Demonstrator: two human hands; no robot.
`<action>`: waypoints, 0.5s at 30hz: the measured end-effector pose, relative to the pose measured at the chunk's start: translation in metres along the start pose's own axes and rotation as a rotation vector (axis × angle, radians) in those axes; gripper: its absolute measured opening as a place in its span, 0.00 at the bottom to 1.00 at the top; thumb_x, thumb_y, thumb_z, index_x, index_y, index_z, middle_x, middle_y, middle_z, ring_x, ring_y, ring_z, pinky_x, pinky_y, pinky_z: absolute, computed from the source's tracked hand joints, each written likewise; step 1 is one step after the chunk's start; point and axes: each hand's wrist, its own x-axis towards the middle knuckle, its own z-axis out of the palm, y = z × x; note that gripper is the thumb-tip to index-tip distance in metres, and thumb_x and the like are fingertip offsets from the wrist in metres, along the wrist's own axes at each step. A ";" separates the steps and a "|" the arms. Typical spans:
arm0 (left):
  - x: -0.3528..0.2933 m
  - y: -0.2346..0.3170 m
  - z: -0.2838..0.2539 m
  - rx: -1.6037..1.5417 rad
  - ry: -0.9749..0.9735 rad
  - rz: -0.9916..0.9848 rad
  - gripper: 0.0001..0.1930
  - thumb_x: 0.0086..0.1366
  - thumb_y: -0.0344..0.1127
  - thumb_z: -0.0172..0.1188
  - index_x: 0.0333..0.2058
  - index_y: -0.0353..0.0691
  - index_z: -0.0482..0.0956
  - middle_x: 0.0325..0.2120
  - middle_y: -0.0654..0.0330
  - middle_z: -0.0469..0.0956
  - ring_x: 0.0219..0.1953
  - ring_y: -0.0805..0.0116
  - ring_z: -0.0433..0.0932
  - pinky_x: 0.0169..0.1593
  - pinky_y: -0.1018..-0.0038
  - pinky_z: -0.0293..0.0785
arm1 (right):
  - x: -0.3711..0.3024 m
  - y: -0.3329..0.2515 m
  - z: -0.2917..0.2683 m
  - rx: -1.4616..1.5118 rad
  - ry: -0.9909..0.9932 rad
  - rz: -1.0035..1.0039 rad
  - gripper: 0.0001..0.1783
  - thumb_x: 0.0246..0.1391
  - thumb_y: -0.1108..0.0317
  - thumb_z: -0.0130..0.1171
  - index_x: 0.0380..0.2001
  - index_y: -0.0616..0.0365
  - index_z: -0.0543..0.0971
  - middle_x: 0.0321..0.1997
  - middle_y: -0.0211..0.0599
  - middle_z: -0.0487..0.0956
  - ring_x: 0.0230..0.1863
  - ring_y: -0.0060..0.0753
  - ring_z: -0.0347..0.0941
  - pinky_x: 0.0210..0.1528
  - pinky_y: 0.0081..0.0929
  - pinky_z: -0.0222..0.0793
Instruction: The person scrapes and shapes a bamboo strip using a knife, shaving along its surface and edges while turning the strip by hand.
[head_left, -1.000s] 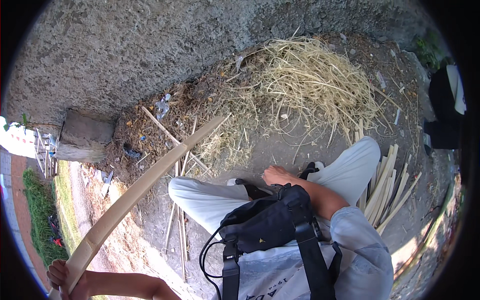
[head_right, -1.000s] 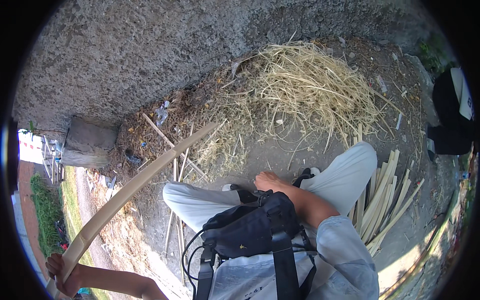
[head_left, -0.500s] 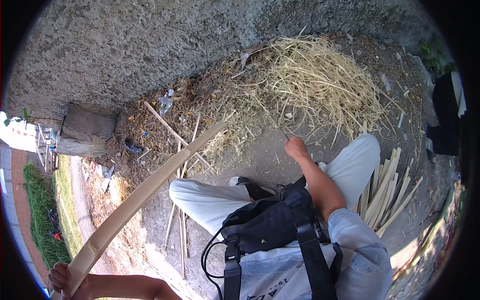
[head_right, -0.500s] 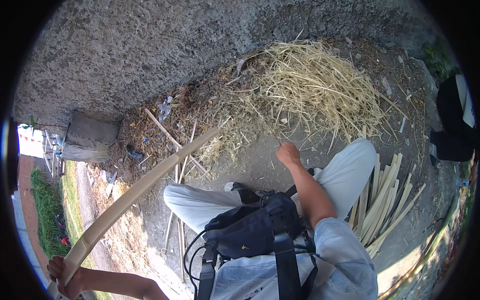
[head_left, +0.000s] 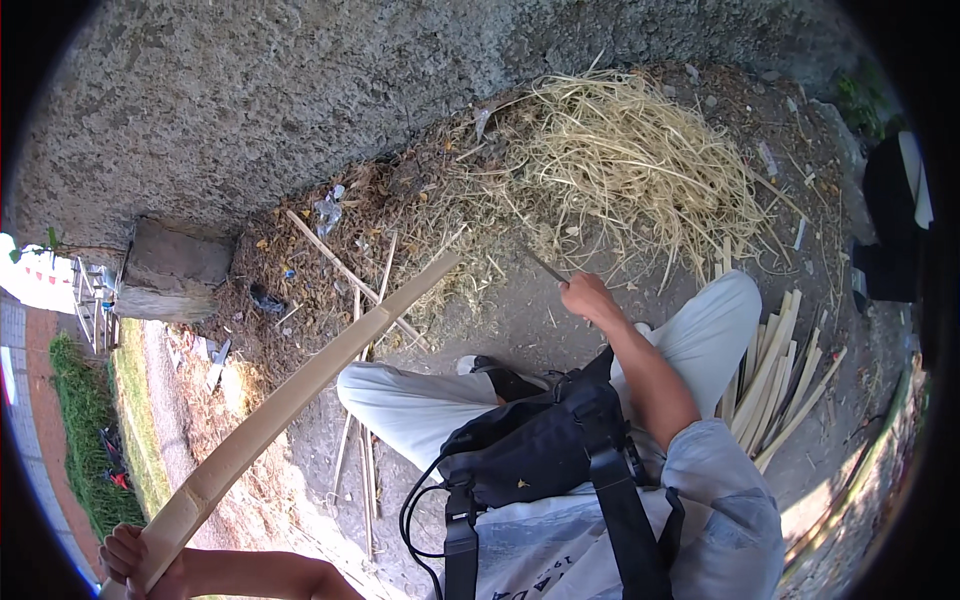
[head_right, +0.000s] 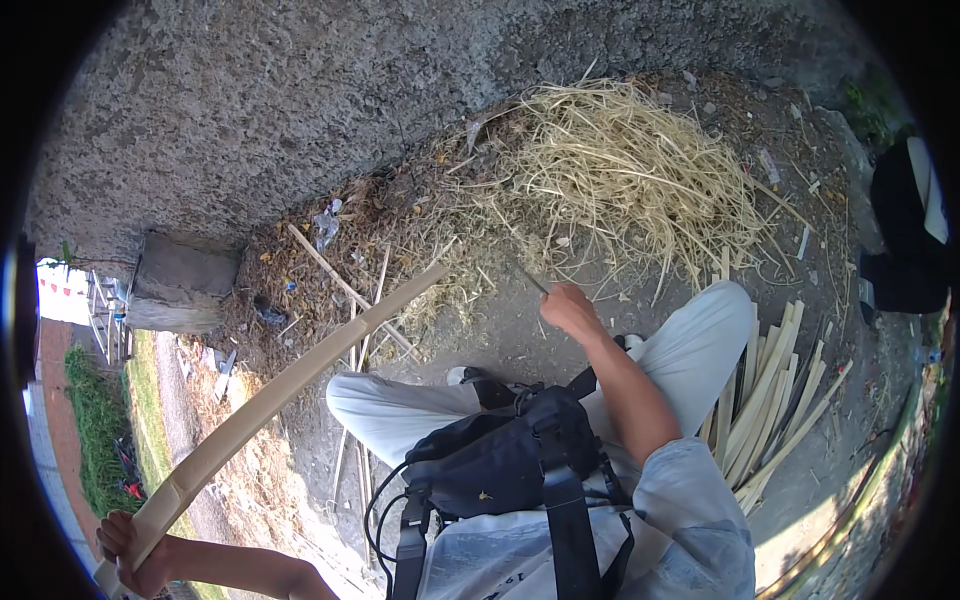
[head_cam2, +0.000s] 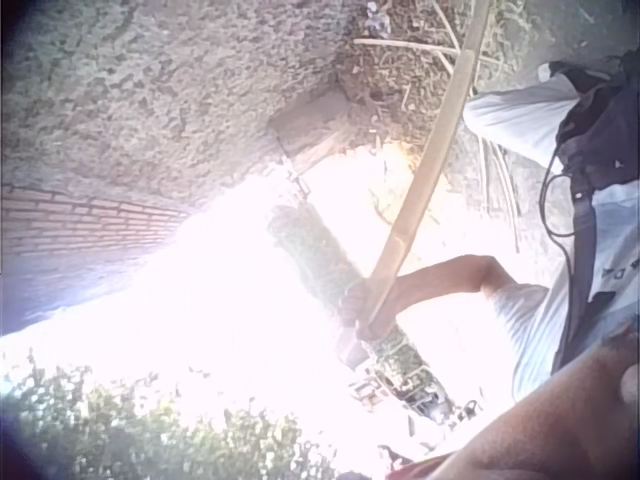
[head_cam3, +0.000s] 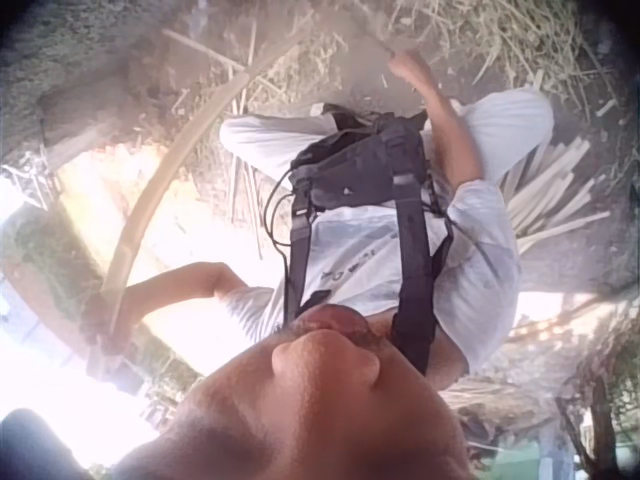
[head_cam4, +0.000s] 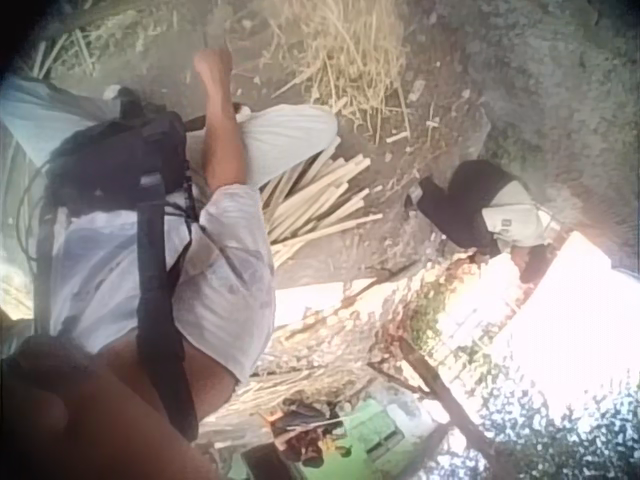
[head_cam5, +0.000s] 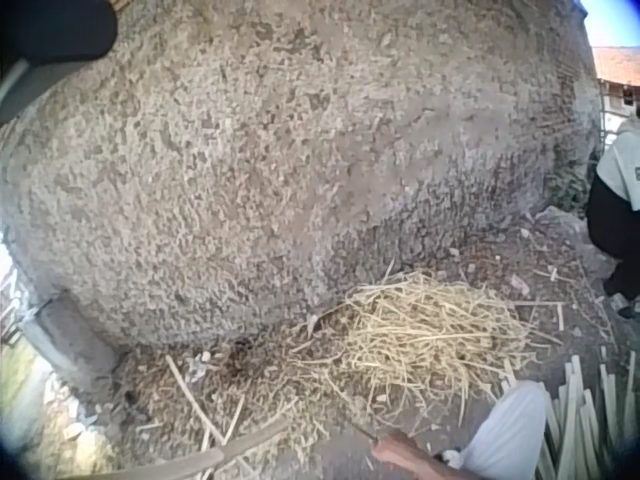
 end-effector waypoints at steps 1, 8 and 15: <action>0.000 0.000 0.001 -0.015 -0.026 -0.021 0.17 0.42 0.36 0.55 0.16 0.45 0.51 0.19 0.63 0.50 0.24 0.70 0.51 0.31 0.71 0.49 | -0.006 -0.007 -0.004 -0.074 -0.138 0.028 0.24 0.60 0.57 0.48 0.28 0.71 0.80 0.28 0.58 0.81 0.29 0.53 0.81 0.37 0.45 0.76; -0.011 -0.011 0.024 -0.045 -0.027 -0.089 0.18 0.43 0.36 0.56 0.17 0.45 0.51 0.20 0.64 0.50 0.24 0.71 0.51 0.31 0.71 0.49 | 0.049 0.062 0.021 -0.130 0.281 -0.095 0.21 0.58 0.60 0.49 0.30 0.71 0.81 0.32 0.63 0.80 0.38 0.58 0.79 0.41 0.47 0.75; -0.017 -0.026 0.039 -0.144 -0.130 -0.210 0.16 0.44 0.33 0.55 0.20 0.44 0.53 0.20 0.64 0.51 0.23 0.72 0.50 0.31 0.72 0.49 | 0.038 0.042 0.001 0.443 0.073 0.135 0.24 0.60 0.60 0.50 0.19 0.70 0.76 0.19 0.50 0.76 0.18 0.41 0.75 0.23 0.39 0.70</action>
